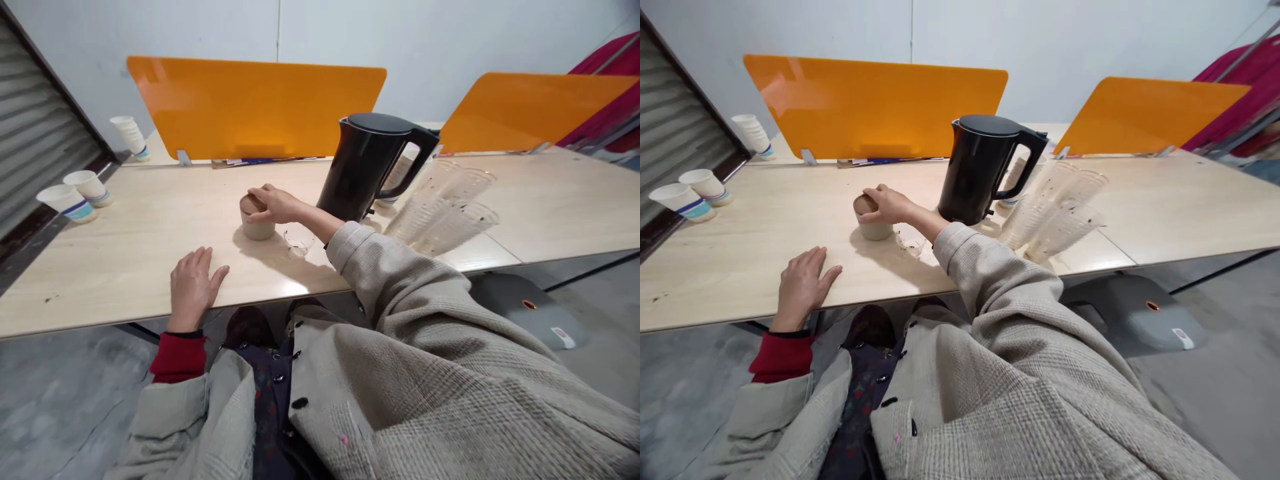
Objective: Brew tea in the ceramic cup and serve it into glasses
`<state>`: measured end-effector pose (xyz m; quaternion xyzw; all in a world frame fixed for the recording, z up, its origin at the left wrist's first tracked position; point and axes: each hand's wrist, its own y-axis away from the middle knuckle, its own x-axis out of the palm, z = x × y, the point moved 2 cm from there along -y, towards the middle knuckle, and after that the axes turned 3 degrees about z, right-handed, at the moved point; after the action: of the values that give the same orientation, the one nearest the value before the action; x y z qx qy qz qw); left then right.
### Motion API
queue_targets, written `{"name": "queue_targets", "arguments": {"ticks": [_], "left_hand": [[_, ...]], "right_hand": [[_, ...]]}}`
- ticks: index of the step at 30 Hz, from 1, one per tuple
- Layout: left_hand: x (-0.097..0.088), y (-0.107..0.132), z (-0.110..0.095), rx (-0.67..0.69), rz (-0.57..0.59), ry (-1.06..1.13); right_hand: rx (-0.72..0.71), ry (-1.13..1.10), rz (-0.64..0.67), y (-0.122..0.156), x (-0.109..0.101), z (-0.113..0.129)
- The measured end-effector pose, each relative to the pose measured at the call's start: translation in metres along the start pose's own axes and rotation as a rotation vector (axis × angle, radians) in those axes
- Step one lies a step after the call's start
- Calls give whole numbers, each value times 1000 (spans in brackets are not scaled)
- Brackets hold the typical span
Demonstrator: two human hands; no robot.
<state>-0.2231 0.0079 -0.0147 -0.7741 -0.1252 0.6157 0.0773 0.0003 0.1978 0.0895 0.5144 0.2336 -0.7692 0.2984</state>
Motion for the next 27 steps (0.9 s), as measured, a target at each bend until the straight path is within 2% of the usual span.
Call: {"name": "queue_targets", "arguments": {"ticks": [4, 6, 9, 12, 15, 17, 20, 24, 27], "left_hand": [[1, -14, -6, -12, -4, 60], [2, -33, -15, 6, -4, 166], [9, -74, -33, 58, 45, 431], [19, -112, -52, 39, 146, 676], [27, -135, -68, -48, 255, 852], [28, -141, -73, -64, 243, 908], [23, -144, -69, -99, 96, 928], [12, -140, -54, -155, -62, 973], [3, -130, -51, -89, -33, 1011]], "right_hand": [[61, 29, -4, 4, -4, 10], [119, 50, -15, 6, -6, 16], [225, 83, -44, 9, -10, 20], [324, 108, -83, 12, -14, 13], [373, 106, -125, 14, -17, -5], [380, 88, -160, 16, -18, -18], [386, 63, -221, 20, -22, -33], [370, 32, -319, 28, -33, -34], [338, 27, -421, 42, -47, -27]]}}
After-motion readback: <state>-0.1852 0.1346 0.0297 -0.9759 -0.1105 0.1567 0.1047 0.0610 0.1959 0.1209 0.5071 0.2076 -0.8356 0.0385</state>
